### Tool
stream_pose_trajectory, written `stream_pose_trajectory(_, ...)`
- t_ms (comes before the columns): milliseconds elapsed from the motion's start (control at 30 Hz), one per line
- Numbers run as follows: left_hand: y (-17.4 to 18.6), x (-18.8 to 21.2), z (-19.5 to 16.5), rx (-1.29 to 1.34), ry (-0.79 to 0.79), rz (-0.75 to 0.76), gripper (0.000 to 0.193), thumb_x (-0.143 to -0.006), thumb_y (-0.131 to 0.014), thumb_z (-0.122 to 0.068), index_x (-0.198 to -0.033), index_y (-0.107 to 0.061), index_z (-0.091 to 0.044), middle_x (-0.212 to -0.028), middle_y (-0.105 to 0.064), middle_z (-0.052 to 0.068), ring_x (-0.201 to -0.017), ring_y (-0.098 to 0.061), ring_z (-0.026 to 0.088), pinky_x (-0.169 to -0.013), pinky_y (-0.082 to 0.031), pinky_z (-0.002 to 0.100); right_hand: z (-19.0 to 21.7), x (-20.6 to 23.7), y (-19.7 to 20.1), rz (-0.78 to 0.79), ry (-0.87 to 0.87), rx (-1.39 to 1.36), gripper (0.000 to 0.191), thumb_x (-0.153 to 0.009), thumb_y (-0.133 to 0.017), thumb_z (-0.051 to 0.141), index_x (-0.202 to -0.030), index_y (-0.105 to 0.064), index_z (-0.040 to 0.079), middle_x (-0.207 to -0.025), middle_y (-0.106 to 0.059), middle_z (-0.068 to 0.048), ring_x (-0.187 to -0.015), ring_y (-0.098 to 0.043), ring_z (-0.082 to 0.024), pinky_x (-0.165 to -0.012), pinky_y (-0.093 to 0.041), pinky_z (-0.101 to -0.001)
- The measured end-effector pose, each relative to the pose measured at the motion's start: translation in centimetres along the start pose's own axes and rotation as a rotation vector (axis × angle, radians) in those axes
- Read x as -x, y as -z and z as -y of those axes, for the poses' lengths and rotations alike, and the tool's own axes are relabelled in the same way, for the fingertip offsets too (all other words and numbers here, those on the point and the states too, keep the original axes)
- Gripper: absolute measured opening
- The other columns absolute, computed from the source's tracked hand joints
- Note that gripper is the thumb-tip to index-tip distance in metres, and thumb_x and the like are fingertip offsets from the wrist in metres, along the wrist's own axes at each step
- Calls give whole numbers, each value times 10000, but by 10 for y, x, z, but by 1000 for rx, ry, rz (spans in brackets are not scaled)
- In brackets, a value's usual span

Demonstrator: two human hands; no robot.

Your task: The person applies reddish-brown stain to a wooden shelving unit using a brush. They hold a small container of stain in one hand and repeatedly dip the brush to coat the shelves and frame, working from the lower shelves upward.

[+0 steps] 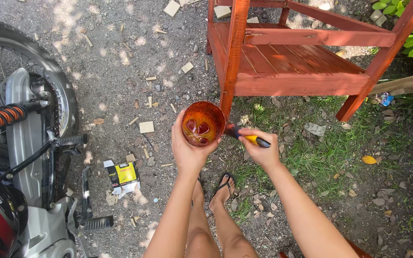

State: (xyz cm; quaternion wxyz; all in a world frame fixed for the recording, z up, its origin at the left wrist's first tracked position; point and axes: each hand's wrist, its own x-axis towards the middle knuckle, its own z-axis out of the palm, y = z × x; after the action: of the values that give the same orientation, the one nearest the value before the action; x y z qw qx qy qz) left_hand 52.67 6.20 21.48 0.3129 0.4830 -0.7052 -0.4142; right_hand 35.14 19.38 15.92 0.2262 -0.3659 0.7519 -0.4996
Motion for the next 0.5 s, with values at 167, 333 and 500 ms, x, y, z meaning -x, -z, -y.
stream_pose_trajectory(167, 2, -1, 8, -36, 18, 16, 1115, -522, -1009, -277, -1469, -452, -87, -1349, -591, 144, -1274, -599, 321, -1088, -486, 433, 4, -53, 21, 115, 88, -47, 185, -833, -822, -8, -1005, -792, 54, -1027, -797, -84, -920, -746, -133, -847, -603, -276)
stream_pose_trajectory(333, 4, 1, 10, -35, 10, 14, 1113, -530, -1002, -279, -1474, -445, -82, -1357, -587, 143, -1283, -597, 317, -1092, -487, 432, 24, -129, 52, -9, 255, -101, 163, -911, -809, -28, -1055, -774, 38, -1084, -780, -90, -1005, -740, -139, -924, -600, -279)
stream_pose_trajectory(500, 5, -2, 6, -28, 42, 7, 1110, -544, -1004, -264, -1476, -434, -70, -1367, -564, 160, -1291, -583, 328, -1096, -475, 440, 16, -75, 29, -78, 136, -123, 175, -870, -816, -3, -1033, -778, 46, -1049, -781, -94, -955, -741, -136, -893, -604, -279)
